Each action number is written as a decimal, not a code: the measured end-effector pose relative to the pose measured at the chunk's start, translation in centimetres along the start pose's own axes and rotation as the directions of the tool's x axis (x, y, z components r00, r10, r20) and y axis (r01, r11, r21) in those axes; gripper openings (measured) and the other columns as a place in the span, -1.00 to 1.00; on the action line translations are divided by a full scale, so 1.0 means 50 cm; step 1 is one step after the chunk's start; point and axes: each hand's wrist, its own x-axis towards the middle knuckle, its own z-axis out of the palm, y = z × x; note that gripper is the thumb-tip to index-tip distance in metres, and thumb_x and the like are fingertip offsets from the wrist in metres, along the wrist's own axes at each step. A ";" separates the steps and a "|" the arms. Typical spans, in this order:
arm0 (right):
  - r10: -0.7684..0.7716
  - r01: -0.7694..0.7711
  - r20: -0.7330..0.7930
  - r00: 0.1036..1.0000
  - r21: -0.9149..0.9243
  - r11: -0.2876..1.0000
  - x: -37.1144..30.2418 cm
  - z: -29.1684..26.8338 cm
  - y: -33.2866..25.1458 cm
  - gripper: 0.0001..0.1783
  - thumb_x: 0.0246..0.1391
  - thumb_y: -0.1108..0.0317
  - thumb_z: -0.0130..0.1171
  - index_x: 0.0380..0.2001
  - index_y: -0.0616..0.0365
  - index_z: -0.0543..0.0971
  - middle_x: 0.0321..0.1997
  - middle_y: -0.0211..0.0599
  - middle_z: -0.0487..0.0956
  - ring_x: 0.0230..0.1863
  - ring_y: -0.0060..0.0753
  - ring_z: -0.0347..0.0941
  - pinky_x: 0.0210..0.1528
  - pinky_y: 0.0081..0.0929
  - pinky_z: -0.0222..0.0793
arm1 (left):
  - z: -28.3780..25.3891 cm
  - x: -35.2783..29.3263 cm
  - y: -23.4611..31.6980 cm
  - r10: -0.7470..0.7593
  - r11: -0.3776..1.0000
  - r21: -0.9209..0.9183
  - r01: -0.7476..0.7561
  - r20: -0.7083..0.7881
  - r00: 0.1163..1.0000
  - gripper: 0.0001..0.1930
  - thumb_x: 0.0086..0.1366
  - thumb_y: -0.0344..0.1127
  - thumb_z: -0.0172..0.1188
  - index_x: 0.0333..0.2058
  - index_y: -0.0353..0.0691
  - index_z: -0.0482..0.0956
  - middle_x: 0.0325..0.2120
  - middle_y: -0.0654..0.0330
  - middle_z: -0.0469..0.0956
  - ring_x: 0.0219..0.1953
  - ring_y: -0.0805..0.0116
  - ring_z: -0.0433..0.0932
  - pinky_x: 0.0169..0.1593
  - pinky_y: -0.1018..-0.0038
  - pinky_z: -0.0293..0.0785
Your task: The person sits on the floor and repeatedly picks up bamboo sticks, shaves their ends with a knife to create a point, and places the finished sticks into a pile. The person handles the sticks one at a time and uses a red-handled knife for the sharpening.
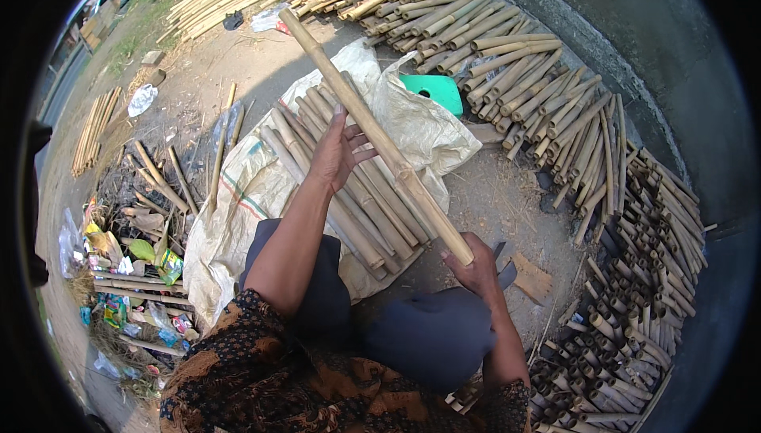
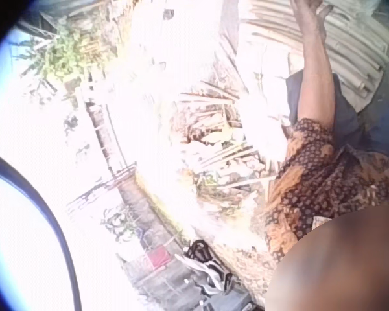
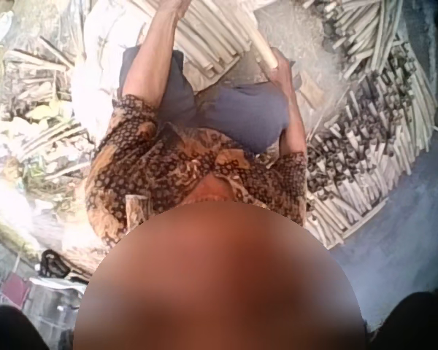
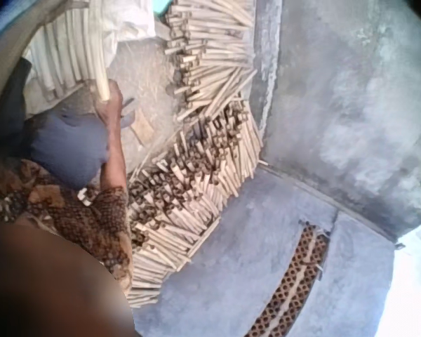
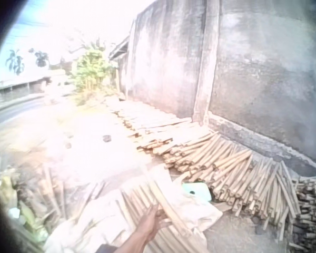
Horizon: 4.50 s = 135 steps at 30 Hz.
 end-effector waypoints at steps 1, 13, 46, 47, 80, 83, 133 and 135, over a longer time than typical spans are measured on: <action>0.026 -0.025 0.010 1.000 -0.007 1.000 0.010 0.000 -0.002 -0.69 0.05 0.32 0.39 -0.22 0.24 0.54 -0.48 -0.20 0.51 -0.43 -0.37 0.48 -0.33 -0.35 0.41 | 0.015 -0.007 -0.003 -0.054 0.998 0.017 0.053 0.087 0.995 -0.27 0.40 0.24 0.11 0.26 -0.26 0.27 0.02 0.01 0.48 0.01 0.20 0.55 0.02 0.19 0.60; 0.197 -0.174 0.209 0.958 -0.125 0.977 0.021 0.046 0.086 -0.32 0.28 0.13 0.12 0.35 0.24 0.25 -0.24 -0.17 0.54 -0.23 -0.31 0.50 -0.11 -0.32 0.44 | -0.064 -0.055 0.144 0.203 0.974 -0.046 -0.220 -0.241 0.949 -0.45 0.41 -0.25 0.17 0.28 -0.26 0.21 -0.13 0.06 0.49 -0.22 0.28 0.58 -0.15 0.21 0.65; 0.382 -0.674 -0.716 0.584 -0.164 0.721 -0.382 -0.250 0.433 -0.31 0.38 -0.01 -0.03 0.28 0.40 0.33 0.21 0.30 0.44 0.21 0.20 0.43 0.22 -0.04 0.39 | -0.079 0.113 0.026 -0.142 0.627 0.774 0.087 0.004 0.990 -0.49 0.42 0.01 0.10 0.09 -0.33 0.54 -0.17 0.12 0.60 -0.25 0.30 0.62 -0.17 0.37 0.50; 0.296 -0.679 -0.778 0.554 -0.216 0.701 -0.424 -0.287 0.425 -0.35 0.38 -0.01 -0.01 0.20 0.43 0.40 0.14 0.29 0.49 0.14 0.16 0.47 0.14 -0.07 0.42 | -0.096 0.109 -0.003 -0.204 0.634 0.758 0.152 -0.026 0.979 -0.48 0.42 0.01 0.10 0.12 -0.32 0.52 -0.13 0.12 0.59 -0.21 0.29 0.61 -0.15 0.36 0.51; 0.408 -0.852 -0.850 -0.333 0.457 0.257 -0.958 -0.531 0.244 -0.27 0.22 -0.14 0.12 0.17 0.32 0.47 0.14 0.27 0.49 0.13 0.24 0.51 0.17 -0.08 0.45 | -0.335 0.182 -0.151 -0.381 0.120 0.905 0.408 -0.337 0.861 -0.49 0.41 0.09 0.12 0.16 -0.11 0.40 -0.16 0.14 0.56 -0.36 0.30 0.57 -0.47 0.39 0.43; 0.423 -0.888 -0.798 -0.430 0.459 -0.037 -0.956 -0.511 0.240 -0.24 0.19 -0.11 0.20 0.22 0.28 0.40 0.29 0.23 0.37 0.21 0.22 0.45 0.22 -0.05 0.43 | -0.346 0.191 -0.154 -0.377 0.123 0.913 0.389 -0.320 0.869 -0.50 0.41 0.10 0.09 0.15 -0.12 0.41 -0.12 0.11 0.57 -0.36 0.28 0.58 -0.48 0.39 0.42; 0.897 0.610 -0.390 -0.210 0.664 0.432 -0.642 -0.303 0.143 -0.66 0.21 0.19 0.23 -0.14 0.13 0.36 -0.39 -0.24 0.48 -0.49 -0.22 0.57 -0.64 -0.34 0.47 | -0.285 0.149 -0.178 -0.436 0.134 0.955 0.264 -0.183 0.881 -0.65 0.45 0.05 0.10 -0.07 -0.11 0.49 -0.31 0.20 0.59 -0.45 0.41 0.56 -0.47 0.47 0.40; 0.811 0.574 -0.509 -0.288 0.586 0.572 -0.638 -0.299 0.160 -0.69 0.21 0.22 0.19 -0.15 0.15 0.36 -0.42 -0.24 0.48 -0.56 -0.25 0.54 -0.68 -0.36 0.44 | -0.298 0.153 -0.164 -0.418 0.117 0.958 0.261 -0.191 0.888 -0.65 0.44 0.05 0.10 -0.08 -0.10 0.49 -0.33 0.22 0.59 -0.46 0.40 0.56 -0.49 0.48 0.39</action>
